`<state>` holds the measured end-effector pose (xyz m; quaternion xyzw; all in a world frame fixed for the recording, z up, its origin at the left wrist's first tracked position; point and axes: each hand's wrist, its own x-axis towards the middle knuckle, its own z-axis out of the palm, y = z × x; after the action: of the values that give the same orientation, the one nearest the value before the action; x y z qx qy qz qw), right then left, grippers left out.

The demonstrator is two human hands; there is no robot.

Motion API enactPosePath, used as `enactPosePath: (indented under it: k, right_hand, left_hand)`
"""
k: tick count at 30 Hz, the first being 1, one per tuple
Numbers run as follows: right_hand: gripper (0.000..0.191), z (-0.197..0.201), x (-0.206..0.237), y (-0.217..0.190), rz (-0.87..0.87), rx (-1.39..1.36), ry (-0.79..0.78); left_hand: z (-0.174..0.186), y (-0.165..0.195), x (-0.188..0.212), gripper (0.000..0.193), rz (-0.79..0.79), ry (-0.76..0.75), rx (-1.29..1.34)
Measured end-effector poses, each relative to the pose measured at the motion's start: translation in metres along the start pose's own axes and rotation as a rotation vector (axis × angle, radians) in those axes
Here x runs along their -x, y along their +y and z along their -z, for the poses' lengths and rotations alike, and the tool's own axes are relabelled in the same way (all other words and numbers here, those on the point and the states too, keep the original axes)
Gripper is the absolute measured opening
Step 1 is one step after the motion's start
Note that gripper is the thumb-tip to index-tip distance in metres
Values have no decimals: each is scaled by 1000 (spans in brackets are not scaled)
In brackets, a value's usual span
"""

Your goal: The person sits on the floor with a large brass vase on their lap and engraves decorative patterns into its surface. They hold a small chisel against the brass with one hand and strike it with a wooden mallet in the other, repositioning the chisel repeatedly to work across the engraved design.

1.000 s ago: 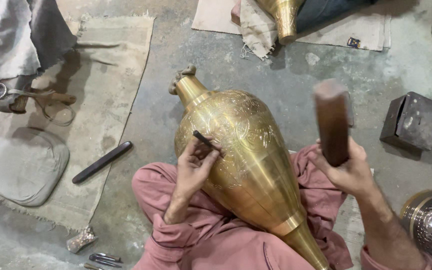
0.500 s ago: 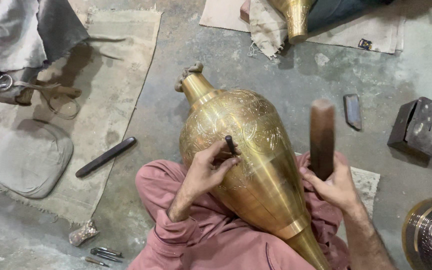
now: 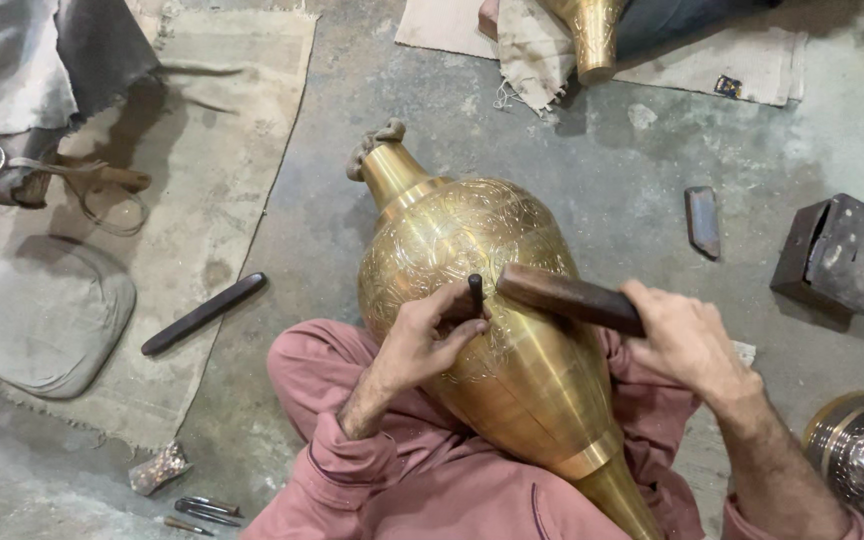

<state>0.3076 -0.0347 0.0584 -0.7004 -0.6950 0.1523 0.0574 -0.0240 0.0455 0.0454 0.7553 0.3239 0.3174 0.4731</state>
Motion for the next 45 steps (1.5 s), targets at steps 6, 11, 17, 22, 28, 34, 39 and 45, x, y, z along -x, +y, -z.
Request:
enactPosePath:
  k: [6,11,17,22,28,34,39,45]
  right_hand:
    - [44,61,-34,-30,-68,-224,85]
    - [32,90,-50,-43,284,108,-67]
    - [42,47,-35,-12,414,-5,206]
    - [40,9,-3,9,319,7,388]
    - [44,-14,17,23,184,-89,378]
    - [38,-18,19,23,-133,-696,277]
    - [49,-13,16,21,170,-120,457]
    - [38,2,4,19,93,-224,308]
  left_hand:
    - [-3,-7,2,46,-90,10,11]
    - [0,-7,2,37,-10,-80,-12]
    - [7,-2,-17,41,-195,-263,-77]
    - [13,2,-32,33,-115,-517,-142]
    - [20,5,-45,49,-309,-574,-134]
    - [20,4,-52,50,-253,-584,-131]
    - [21,4,-55,44,-283,-631,-113]
    - [23,10,-42,44,-193,-491,-43]
